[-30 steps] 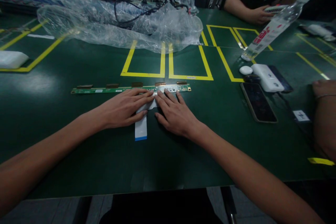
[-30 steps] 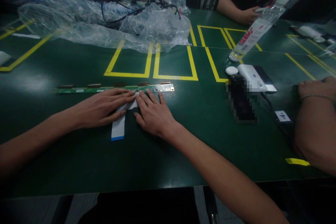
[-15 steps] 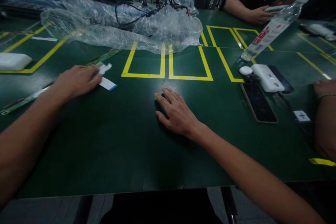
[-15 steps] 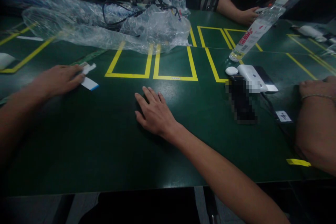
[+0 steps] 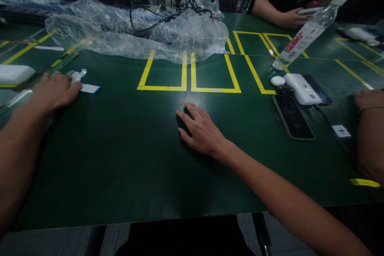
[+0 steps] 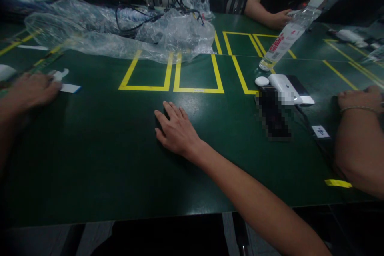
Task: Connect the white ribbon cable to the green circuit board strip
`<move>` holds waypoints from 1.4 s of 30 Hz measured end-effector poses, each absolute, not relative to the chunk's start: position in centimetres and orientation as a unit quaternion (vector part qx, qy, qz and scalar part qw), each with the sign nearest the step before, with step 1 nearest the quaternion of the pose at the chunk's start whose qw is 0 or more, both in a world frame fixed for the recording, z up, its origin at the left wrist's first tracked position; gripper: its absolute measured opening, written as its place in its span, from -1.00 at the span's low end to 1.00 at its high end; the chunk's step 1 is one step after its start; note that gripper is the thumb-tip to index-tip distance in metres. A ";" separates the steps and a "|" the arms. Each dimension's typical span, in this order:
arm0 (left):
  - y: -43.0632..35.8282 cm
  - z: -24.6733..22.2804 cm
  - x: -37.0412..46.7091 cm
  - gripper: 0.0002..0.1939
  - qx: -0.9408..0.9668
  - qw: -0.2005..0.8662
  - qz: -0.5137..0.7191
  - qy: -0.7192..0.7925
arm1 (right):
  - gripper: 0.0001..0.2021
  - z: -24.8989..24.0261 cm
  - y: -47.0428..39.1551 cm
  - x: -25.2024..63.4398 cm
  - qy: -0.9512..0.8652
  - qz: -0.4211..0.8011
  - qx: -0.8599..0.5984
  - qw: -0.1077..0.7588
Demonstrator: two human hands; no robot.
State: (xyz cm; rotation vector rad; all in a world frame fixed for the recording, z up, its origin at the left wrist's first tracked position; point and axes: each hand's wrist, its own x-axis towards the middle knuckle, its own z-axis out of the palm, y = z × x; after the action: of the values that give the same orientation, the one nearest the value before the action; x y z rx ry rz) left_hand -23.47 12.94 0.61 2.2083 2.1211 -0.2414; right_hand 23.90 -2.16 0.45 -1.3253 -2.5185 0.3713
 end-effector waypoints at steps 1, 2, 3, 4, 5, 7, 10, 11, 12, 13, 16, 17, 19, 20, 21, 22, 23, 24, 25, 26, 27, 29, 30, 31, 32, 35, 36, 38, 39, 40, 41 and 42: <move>12.9 0.7 -22.6 -0.05 0.698 0.020 -0.092 0.710 | -0.43 0.5 -2.1 23.9 -0.869 0.128 -0.457 0.136; 12.8 0.7 -21.4 -0.11 0.691 0.009 -0.105 0.715 | -0.43 0.5 -2.1 23.9 -0.869 0.128 -0.457 0.137; 12.6 0.8 -20.0 -0.16 0.704 0.004 -0.112 0.702 | -0.42 0.5 -2.1 23.9 -0.869 0.130 -0.457 0.137; 12.2 0.9 -18.5 -0.21 0.736 0.003 -0.111 0.668 | -0.42 0.6 -2.0 23.9 -0.869 0.133 -0.458 0.136; 11.7 1.0 -16.7 -0.24 0.771 0.000 -0.100 0.628 | -0.42 0.6 -2.0 23.9 -0.868 0.135 -0.458 0.135; 10.3 1.0 -13.0 -0.26 0.829 -0.006 -0.071 0.555 | -0.42 0.6 -1.9 23.9 -0.868 0.135 -0.458 0.136; 7.6 0.9 -7.8 -0.24 0.882 0.002 -0.036 0.469 | -0.41 0.4 -1.9 23.7 -0.869 0.126 -0.459 0.137; 6.6 0.8 -6.3 -0.25 0.896 0.009 -0.027 0.443 | -0.41 0.4 -1.9 23.5 -0.869 0.121 -0.460 0.135; 5.6 0.7 -5.1 -0.27 0.909 0.016 -0.017 0.417 | -0.40 0.4 -2.0 23.4 -0.870 0.117 -0.461 0.131; 4.7 0.6 -4.1 -0.28 0.920 0.024 -0.009 0.391 | -0.39 0.3 -2.0 23.3 -0.871 0.114 -0.462 0.126; 2.5 0.4 -2.3 -0.31 0.943 0.040 0.012 0.330 | -0.40 0.3 -2.1 22.9 -0.877 0.106 -0.456 0.107; 2.1 0.4 -2.1 -0.32 0.946 0.042 0.017 0.320 | -0.41 0.4 -2.1 22.9 -0.880 0.103 -0.453 0.101; 2.1 0.4 -2.1 -0.34 0.949 0.048 0.025 0.311 | -0.43 0.4 -2.1 22.9 -0.884 0.099 -0.447 0.090; 2.4 0.3 -2.3 -0.35 0.948 0.052 0.030 0.314 | -0.44 0.5 -2.1 22.9 -0.886 0.098 -0.446 0.085; 3.0 0.3 -2.7 -0.36 0.944 0.056 0.034 0.322 | -0.44 0.5 -2.0 22.9 -0.886 0.097 -0.445 0.081; 3.7 0.2 -3.3 -0.37 0.938 0.056 0.039 0.339 | -0.44 0.5 -2.0 22.9 -0.887 0.097 -0.445 0.077; 4.7 0.0 -4.1 -0.37 0.929 0.051 0.045 0.363 | -0.44 0.6 -2.0 22.9 -0.887 0.098 -0.445 0.074; 5.8 -0.2 -5.3 -0.37 0.916 0.040 0.052 0.396 | -0.44 0.6 -2.0 22.9 -0.888 0.098 -0.444 0.073; 7.0 -0.4 -6.8 -0.36 0.897 0.027 0.059 0.437 | -0.43 0.6 -2.0 22.9 -0.888 0.097 -0.443 0.074; 8.2 -0.7 -8.6 -0.36 0.874 0.012 0.066 0.482 | -0.43 0.6 -2.0 22.9 -0.889 0.097 -0.442 0.074; 9.3 -0.9 -10.6 -0.35 0.845 -0.002 0.073 0.530 | -0.43 0.5 -2.0 22.9 -0.890 0.097 -0.440 0.073; 11.3 -1.3 -15.0 -0.36 0.770 -0.018 0.084 0.632 | -0.42 0.5 -1.9 22.8 -0.888 0.099 -0.444 0.072; 12.0 -1.3 -17.1 -0.36 0.730 -0.021 0.086 0.677 | -0.41 0.5 -1.9 22.8 -0.888 0.101 -0.443 0.072; 12.5 -1.3 -19.0 -0.36 0.694 -0.022 0.086 0.714 | -0.41 0.5 -1.9 22.8 -0.888 0.101 -0.443 0.073; 12.8 -1.2 -20.5 -0.37 0.666 -0.022 0.084 0.741 | -0.41 0.5 -1.9 22.8 -0.888 0.102 -0.442 0.074; 12.8 -0.7 -23.0 -0.42 0.634 -0.017 0.073 0.769 | -0.41 0.4 -1.8 22.9 -0.889 0.102 -0.439 0.081; 12.7 -0.5 -23.2 -0.44 0.634 -0.017 0.070 0.770 | -0.41 0.4 -1.8 23.0 -0.888 0.103 -0.439 0.085; 12.4 -0.3 -23.0 -0.48 0.637 -0.016 0.072 0.767 | -0.42 0.3 -1.8 23.1 -0.887 0.106 -0.440 0.095; 12.3 -0.2 -22.8 -0.50 0.639 -0.017 0.077 0.765 | -0.42 0.2 -1.9 23.1 -0.886 0.109 -0.440 0.099; 12.2 -0.1 -22.4 -0.52 0.643 -0.020 0.086 0.761 | -0.42 0.1 -1.9 23.1 -0.885 0.112 -0.441 0.103; 12.2 0.1 -21.9 -0.53 0.649 -0.024 0.098 0.754 | -0.43 -0.1 -1.8 23.1 -0.884 0.116 -0.441 0.107; 12.2 0.2 -21.2 -0.54 0.657 -0.030 0.115 0.744 | -0.43 -0.1 -1.8 23.1 -0.882 0.120 -0.441 0.113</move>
State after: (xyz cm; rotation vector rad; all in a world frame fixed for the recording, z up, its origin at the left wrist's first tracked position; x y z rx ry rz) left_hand -21.19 12.18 0.22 2.1055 2.3838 0.3670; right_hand 23.14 -1.79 -0.13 -1.2953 -2.5881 0.3515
